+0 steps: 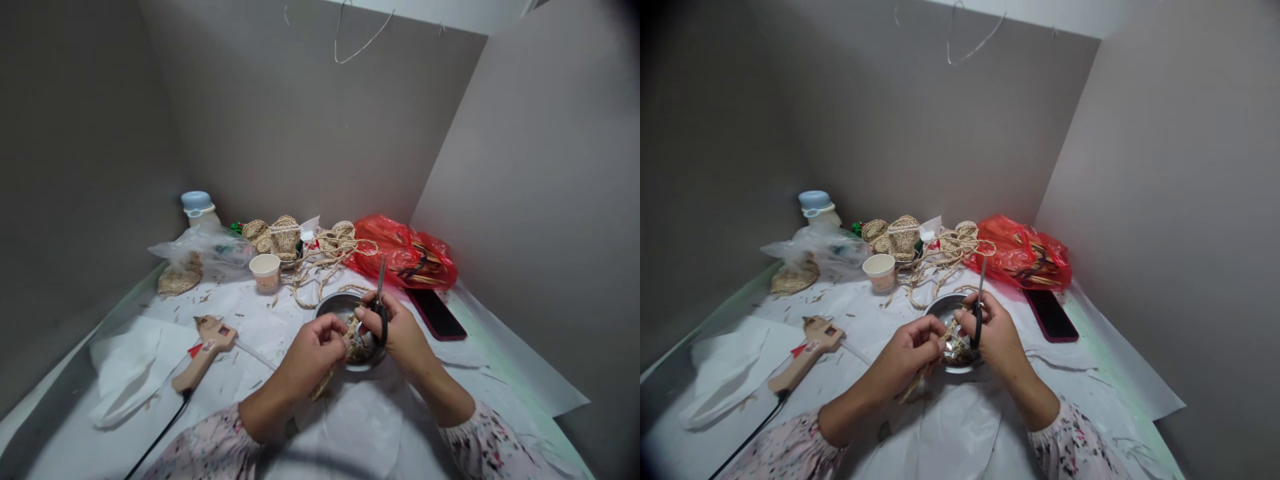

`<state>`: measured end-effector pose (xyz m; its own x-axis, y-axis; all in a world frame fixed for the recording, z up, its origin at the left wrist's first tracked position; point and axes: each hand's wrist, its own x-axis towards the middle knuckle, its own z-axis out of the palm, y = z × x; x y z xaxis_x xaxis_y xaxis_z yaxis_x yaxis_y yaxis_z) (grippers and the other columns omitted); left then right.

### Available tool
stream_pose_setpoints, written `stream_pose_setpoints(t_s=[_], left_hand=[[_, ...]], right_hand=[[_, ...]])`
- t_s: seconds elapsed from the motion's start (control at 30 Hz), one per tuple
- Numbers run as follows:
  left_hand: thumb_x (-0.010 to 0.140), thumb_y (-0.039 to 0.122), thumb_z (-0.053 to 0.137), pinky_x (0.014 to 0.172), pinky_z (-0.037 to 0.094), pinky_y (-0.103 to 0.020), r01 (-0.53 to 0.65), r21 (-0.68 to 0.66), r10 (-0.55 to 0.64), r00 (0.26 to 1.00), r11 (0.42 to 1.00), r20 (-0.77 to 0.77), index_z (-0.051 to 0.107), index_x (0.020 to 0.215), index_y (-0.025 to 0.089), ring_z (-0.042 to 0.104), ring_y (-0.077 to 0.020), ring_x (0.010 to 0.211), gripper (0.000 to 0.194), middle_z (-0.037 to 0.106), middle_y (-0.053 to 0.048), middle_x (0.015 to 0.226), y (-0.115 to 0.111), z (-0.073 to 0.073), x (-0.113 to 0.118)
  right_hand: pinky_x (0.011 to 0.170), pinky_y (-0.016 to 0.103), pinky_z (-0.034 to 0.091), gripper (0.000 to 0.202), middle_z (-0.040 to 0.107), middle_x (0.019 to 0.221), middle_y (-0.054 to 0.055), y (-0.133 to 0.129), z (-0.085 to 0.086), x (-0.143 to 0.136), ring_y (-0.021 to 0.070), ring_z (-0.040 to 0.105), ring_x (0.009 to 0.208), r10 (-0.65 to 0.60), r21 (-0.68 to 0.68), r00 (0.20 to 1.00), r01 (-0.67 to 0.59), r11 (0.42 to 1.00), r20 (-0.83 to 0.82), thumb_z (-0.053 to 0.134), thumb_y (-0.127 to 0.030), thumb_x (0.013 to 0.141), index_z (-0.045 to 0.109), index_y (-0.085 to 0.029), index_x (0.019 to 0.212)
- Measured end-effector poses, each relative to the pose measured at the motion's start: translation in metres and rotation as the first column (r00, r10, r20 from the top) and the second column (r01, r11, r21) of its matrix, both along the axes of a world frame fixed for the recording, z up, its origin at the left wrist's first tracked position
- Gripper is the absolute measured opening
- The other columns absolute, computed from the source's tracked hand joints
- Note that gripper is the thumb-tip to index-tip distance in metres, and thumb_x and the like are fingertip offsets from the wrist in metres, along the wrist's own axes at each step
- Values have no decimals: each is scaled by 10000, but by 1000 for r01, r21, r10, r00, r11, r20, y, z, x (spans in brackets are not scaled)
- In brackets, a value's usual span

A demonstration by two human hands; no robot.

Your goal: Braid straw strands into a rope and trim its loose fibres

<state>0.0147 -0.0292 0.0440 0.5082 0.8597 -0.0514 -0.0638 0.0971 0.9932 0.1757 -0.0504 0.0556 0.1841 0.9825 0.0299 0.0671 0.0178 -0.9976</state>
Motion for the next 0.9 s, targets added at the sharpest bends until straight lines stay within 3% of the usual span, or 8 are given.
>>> stream_pose_setpoints(t_s=[0.13,0.3,0.4,0.47,0.53,0.63,0.73,0.9], left_hand=[[663,180,616,471,293,-196,43,11,-43,999,999,-25,635,821,146,398,-79,464,163,443,65,495,0,-1,-2],[755,342,642,436,279,-196,54,-56,-53,998,997,14,663,922,141,418,-78,436,262,528,29,539,-2,-4,0],[731,339,670,440,291,-193,-28,-47,29,999,999,20,668,830,132,420,-66,438,230,546,26,576,0,-4,0],[715,324,677,441,291,-191,-102,-43,103,995,994,15,672,818,126,414,-62,438,223,546,30,580,3,-3,-1],[703,314,686,450,303,-191,-162,-41,163,987,986,10,680,836,115,422,-64,453,240,563,24,596,5,-1,-2],[686,295,698,472,332,-195,-217,-51,217,976,975,-4,688,863,94,443,-71,485,268,593,6,629,6,3,-4],[672,283,711,478,338,-195,-244,-65,244,970,968,-11,695,867,86,443,-69,492,277,595,6,627,6,4,-3],[649,248,728,461,329,-187,-306,-102,308,952,946,-3,673,894,85,437,-58,464,299,570,34,592,6,4,0]], right_hand=[[568,233,410,387,583,683,-39,3,-4,4,130,548,605,-33,32,999,33,999,0,695,-432,720,500,-210,972],[598,252,437,366,567,722,-29,2,-12,-2,139,544,632,-79,118,996,74,990,40,690,-425,718,500,-214,949],[615,265,447,324,588,751,-11,1,-14,-1,149,554,650,-113,174,979,82,981,172,660,-422,755,521,-211,958],[654,283,454,290,625,781,6,-1,-11,4,164,576,687,-114,181,925,50,982,362,638,-385,779,553,-210,995],[715,304,454,268,659,850,22,-6,-5,10,182,600,753,-78,172,799,-32,985,597,624,-314,786,590,-219,1033],[748,320,448,300,666,994,42,-18,10,19,212,619,870,-9,109,520,-162,981,854,592,-239,794,615,-248,1093],[687,323,440,359,657,1017,58,-31,25,25,242,633,883,-6,40,253,-128,991,968,588,-208,779,613,-263,1133],[581,283,370,384,673,942,26,-43,37,28,226,657,789,101,-97,71,-67,993,992,587,-135,719,639,-294,1065]])
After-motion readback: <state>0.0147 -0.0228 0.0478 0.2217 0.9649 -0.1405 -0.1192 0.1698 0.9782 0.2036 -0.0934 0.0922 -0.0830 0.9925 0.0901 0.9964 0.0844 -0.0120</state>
